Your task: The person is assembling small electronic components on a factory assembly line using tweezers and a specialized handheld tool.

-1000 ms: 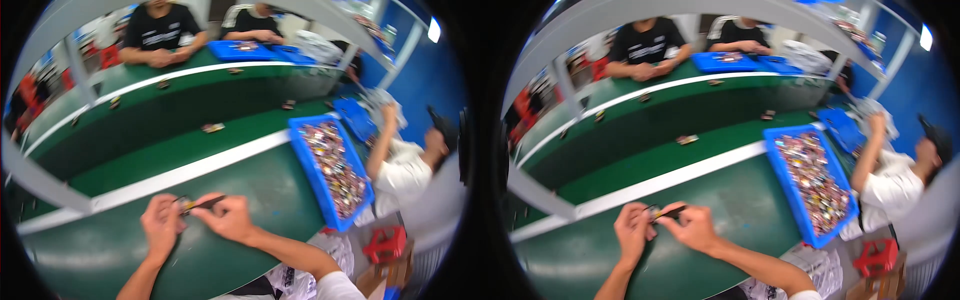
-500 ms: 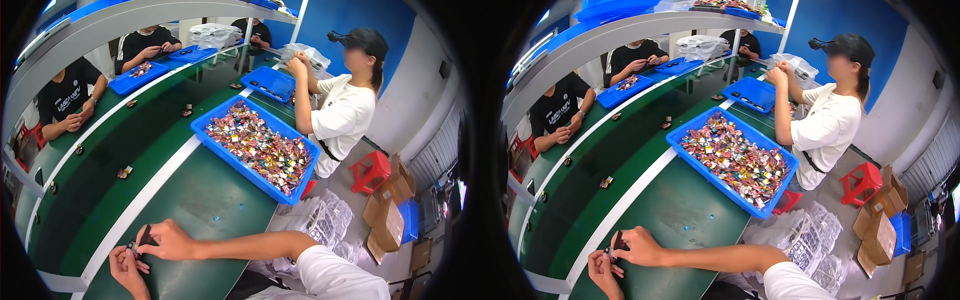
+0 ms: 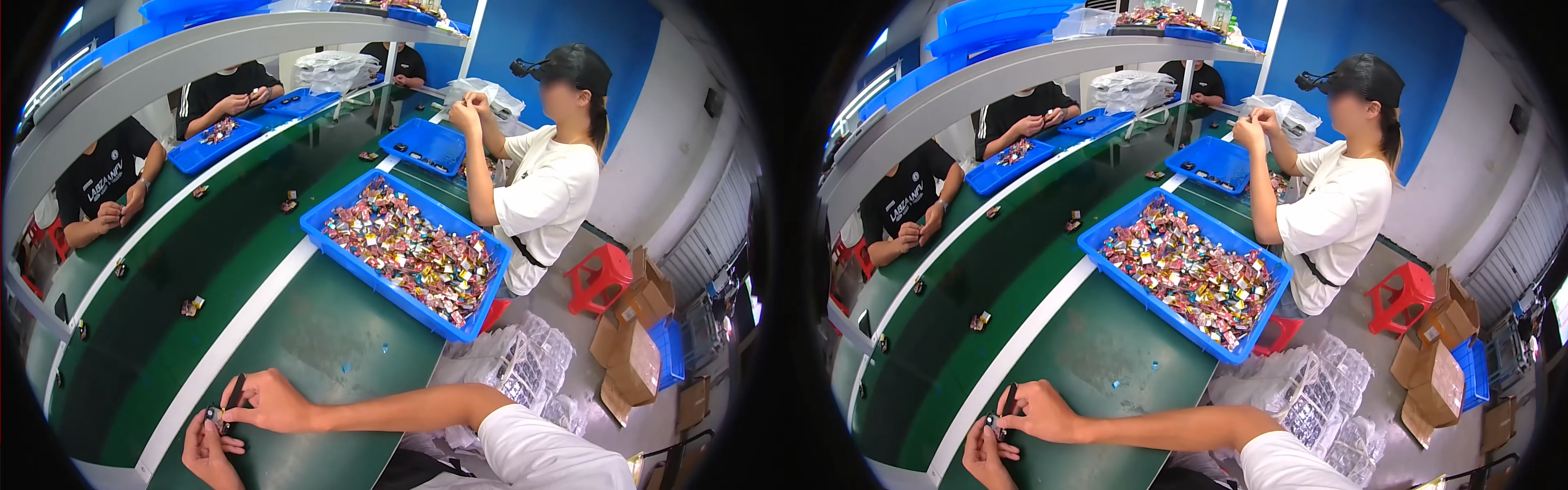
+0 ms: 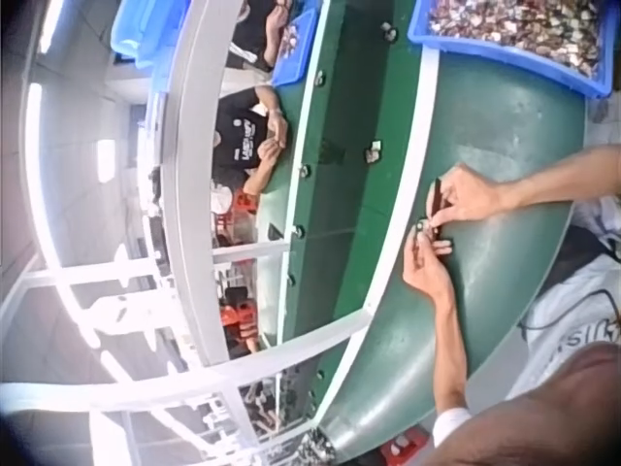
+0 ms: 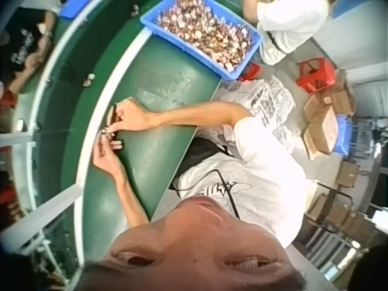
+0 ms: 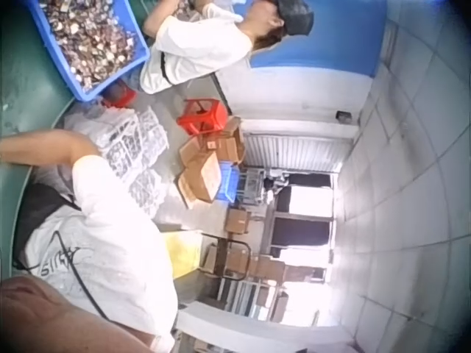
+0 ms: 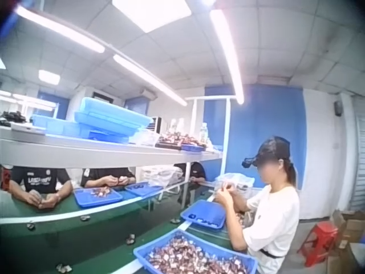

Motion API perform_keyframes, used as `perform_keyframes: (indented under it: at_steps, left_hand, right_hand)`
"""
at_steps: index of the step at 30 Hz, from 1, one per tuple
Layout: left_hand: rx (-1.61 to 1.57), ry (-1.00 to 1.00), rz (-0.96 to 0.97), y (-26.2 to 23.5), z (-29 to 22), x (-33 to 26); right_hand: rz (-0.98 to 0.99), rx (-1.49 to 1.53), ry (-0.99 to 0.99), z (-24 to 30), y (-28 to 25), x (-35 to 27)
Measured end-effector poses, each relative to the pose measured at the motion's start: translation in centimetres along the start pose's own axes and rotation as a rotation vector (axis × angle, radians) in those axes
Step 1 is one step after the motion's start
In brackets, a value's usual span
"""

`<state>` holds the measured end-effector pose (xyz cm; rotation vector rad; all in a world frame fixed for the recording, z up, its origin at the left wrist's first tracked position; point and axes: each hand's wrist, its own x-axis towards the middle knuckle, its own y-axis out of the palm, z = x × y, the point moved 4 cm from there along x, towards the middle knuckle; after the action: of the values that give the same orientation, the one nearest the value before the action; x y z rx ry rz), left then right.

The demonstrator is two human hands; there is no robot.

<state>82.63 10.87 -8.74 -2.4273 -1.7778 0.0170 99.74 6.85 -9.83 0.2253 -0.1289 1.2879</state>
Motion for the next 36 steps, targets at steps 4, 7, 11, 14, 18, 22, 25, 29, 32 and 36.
perform_keyframes:
  at_steps: [4, 7, 11, 14, 18, 22, 25, 29, 32, 36]
  left_hand:
    - [0.040, 0.046, -0.031, 0.4, -0.4, -0.2]
    - [0.063, 0.066, -0.069, 0.4, -0.8, -0.7]
    - [0.066, 0.160, -0.155, -0.1, 1.7, -0.1]
    - [0.088, 0.157, -0.142, -0.8, 1.9, -0.1]
    - [-0.107, 0.082, -0.051, 0.7, 1.3, 0.5]
    - [-0.200, 0.081, -0.045, -0.3, 1.4, 0.4]
    - [-0.202, 0.099, -0.028, -0.2, 1.8, 0.6]
    - [-0.173, 0.140, -0.027, -0.2, 1.7, 0.3]
    - [-0.166, 0.163, -0.030, -0.1, 1.4, 0.2]
    - [-0.165, 0.159, -0.021, -0.2, 1.3, 0.3]
  right_hand:
    - [-0.007, 0.065, 0.077, -0.4, 0.0, -0.1]
    - [0.028, 0.054, 0.176, -0.3, -0.1, -0.2]
    - [0.047, 0.160, 0.188, -1.7, 1.0, 0.0]
    - [0.061, 0.339, 0.184, -2.1, 0.7, 0.0]
    - [-0.048, 0.198, 0.208, -1.0, -0.7, -0.1]
    - [0.008, 0.148, 0.264, 0.4, 0.1, 0.1]
    - [-0.006, 0.108, 0.320, 0.6, -0.1, 0.3]
    - [-0.013, 0.136, 0.335, 0.9, -0.2, 0.1]
    - [0.012, 0.118, 0.324, 0.9, -0.4, 0.1]
    - [0.043, 0.084, 0.328, 0.8, -0.5, 0.2]
